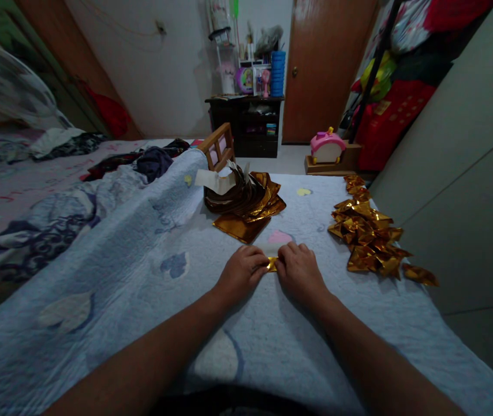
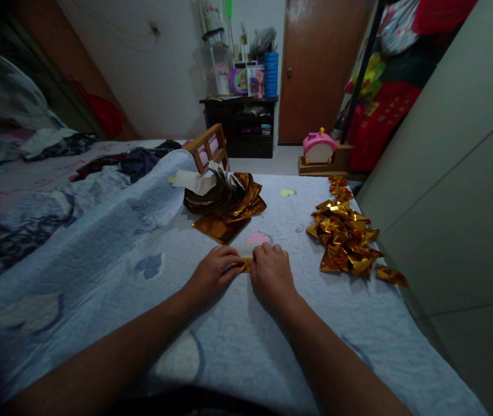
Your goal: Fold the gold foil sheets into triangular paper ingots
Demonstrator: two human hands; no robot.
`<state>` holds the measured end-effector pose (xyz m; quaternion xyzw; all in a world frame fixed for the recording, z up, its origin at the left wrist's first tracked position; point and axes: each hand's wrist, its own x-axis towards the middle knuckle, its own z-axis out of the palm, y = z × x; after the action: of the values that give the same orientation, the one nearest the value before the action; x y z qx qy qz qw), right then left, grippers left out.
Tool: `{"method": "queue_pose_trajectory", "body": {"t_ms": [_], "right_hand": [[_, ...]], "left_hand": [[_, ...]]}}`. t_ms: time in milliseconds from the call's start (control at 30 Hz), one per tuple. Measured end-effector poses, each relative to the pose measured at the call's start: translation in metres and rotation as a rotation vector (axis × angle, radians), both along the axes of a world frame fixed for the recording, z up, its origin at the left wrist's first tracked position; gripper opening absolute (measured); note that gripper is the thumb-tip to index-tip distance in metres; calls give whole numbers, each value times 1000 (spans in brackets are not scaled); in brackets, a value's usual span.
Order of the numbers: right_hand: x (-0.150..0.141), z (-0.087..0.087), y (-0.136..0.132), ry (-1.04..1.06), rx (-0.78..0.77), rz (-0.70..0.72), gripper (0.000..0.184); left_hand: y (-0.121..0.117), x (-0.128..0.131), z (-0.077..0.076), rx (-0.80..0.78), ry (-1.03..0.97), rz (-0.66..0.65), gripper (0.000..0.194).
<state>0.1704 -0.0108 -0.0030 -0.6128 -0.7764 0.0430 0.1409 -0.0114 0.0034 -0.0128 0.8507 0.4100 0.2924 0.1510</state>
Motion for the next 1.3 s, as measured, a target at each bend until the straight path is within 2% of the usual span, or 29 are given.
{"method": "queue_pose_trajectory", "body": {"t_ms": [133,267,367,500,667,900,1000,1100,1167,1300], "right_hand": [[-6,1,-4,-53,19,-35,21],[-10,2,-6,-85,25,-56,29],[-10,3,-7,-93,12,-55,29],[-5,4,-7,-66,-22,-74,26],[10,2,-6,-16,-19,-102,34],[45,-9,-4,-14,34,-105,48],[55,-8,-1,6,42,-98,49],[54,-1,0,107,77,-24,36],[49,5,-1,201,78,110,22],[35,11,-4,218,13,326,19]], "left_hand": [[2,-4,2,-67,-45,11,16],[1,-6,-1,-8,-27,-3,17],[-1,-6,-3,101,70,-16,12],[-5,-7,-2,239,302,-71,15],[-9,-7,4,291,425,-85,17],[-12,-7,6,296,425,-87,16],[-12,-7,5,284,408,-90,17],[-12,-5,4,266,382,-81,16],[-12,-4,3,243,355,-68,15],[-11,-3,5,172,303,-56,14]]}}
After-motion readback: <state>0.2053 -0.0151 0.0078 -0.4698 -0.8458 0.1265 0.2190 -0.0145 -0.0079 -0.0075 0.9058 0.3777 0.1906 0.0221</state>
